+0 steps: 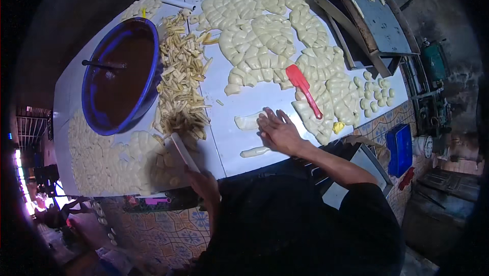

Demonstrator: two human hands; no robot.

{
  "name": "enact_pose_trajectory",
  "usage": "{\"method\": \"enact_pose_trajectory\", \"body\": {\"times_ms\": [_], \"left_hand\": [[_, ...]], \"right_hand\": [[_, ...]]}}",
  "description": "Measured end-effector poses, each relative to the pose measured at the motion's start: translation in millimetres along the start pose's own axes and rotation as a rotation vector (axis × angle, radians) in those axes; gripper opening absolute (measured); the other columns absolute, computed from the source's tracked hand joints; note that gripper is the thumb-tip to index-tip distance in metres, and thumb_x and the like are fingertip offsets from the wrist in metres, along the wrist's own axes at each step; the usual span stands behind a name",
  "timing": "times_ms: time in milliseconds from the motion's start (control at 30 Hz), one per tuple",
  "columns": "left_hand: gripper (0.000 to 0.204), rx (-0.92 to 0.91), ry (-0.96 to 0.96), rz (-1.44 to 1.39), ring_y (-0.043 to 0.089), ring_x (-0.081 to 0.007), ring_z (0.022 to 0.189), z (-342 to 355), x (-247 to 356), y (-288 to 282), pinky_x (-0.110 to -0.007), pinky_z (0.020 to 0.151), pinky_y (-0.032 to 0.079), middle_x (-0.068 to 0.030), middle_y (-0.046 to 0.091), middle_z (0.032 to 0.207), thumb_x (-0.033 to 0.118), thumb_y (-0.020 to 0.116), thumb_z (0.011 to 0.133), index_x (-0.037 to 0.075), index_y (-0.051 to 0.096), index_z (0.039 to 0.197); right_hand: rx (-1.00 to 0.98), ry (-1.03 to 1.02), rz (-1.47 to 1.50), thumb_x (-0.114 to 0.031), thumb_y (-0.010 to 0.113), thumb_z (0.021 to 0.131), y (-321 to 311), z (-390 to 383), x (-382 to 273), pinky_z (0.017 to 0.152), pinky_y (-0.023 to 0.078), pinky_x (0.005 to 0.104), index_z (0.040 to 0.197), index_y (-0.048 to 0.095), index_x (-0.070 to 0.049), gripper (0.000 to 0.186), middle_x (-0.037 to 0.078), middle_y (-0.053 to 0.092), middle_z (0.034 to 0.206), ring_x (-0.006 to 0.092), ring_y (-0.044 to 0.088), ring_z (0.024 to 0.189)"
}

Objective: The person flattens pieces of dough using a rolling pin, spreads filling onto each piece with a spatula, and rolls the dough around banana slices by hand.

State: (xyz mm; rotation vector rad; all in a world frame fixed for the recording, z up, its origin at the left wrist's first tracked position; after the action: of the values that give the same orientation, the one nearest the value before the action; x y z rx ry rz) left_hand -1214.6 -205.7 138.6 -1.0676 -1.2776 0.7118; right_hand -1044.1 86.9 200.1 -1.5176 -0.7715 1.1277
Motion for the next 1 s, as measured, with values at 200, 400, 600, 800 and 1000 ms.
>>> {"method": "enact_pose_trajectory", "body": {"times_ms": [200,400,600,800,1000], "left_hand": [[0.039,-0.233,0.972,-0.145,0.061,-0.0316,0.094,-27.0,159.1,-55.1,-0.043,0.082,0.048,-0.0129,0.065,0.098,0.006,0.070,0.081,0.005,0.065,0.120],[0.029,0.061,1.036,-0.080,0.059,-0.0316,0.104,16.1,210.1,5.6,-0.045,0.094,0.045,-0.0141,0.062,0.109,0.000,0.063,0.079,0.005,0.072,0.105],[0.039,-0.220,0.978,-0.199,0.059,-0.0302,0.102,-13.5,166.5,13.2,-0.045,0.097,0.043,-0.0118,0.062,0.108,-0.001,0.064,0.078,0.004,0.068,0.116],[0.061,-0.116,0.909,0.221,0.021,-0.0375,0.153,18.6,203.8,48.2,-0.072,0.114,0.014,-0.0155,0.034,0.162,0.037,0.052,0.100,0.007,0.044,0.151],[0.062,0.084,0.739,0.139,0.008,-0.0436,0.154,108.9,260.3,56.8,-0.075,0.113,0.011,-0.0184,0.012,0.168,0.040,0.038,0.106,0.015,0.024,0.161]], "right_hand": [[0.203,-0.255,0.371,-0.031,0.065,0.096,-56.4,-21.9,-8.7,0.101,0.046,0.0470,0.150,0.042,-0.007,0.064,0.019,0.050,0.148,0.0395,0.052,0.132],[0.421,-0.103,0.248,-0.011,0.074,0.081,-7.3,17.0,25.4,0.088,0.050,0.0453,0.118,0.065,-0.003,0.039,0.014,0.063,0.110,0.0346,0.058,0.107],[0.187,-0.079,0.389,-0.009,0.077,0.075,7.4,-32.2,24.3,0.086,0.047,0.0442,0.115,0.067,-0.007,0.042,0.011,0.062,0.111,0.0317,0.059,0.102],[0.315,0.102,0.097,-0.036,0.063,0.094,7.1,18.3,35.5,0.090,0.040,0.0471,0.128,0.068,-0.024,0.036,0.011,0.055,0.123,0.0296,0.051,0.111],[0.351,0.175,0.041,-0.037,0.058,0.097,-22.3,87.2,45.4,0.094,0.035,0.0512,0.132,0.065,-0.033,0.036,0.019,0.049,0.128,0.0353,0.047,0.116]]}}
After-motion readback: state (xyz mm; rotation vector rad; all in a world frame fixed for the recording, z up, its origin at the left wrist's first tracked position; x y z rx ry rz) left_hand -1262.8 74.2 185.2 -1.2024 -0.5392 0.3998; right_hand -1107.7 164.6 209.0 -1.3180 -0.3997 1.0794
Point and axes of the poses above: each hand's wrist, its own z-axis towards the middle knuckle, its own y-axis out of the palm, x = y × z, the point moved 6 cm from there along z, towards the middle knuckle
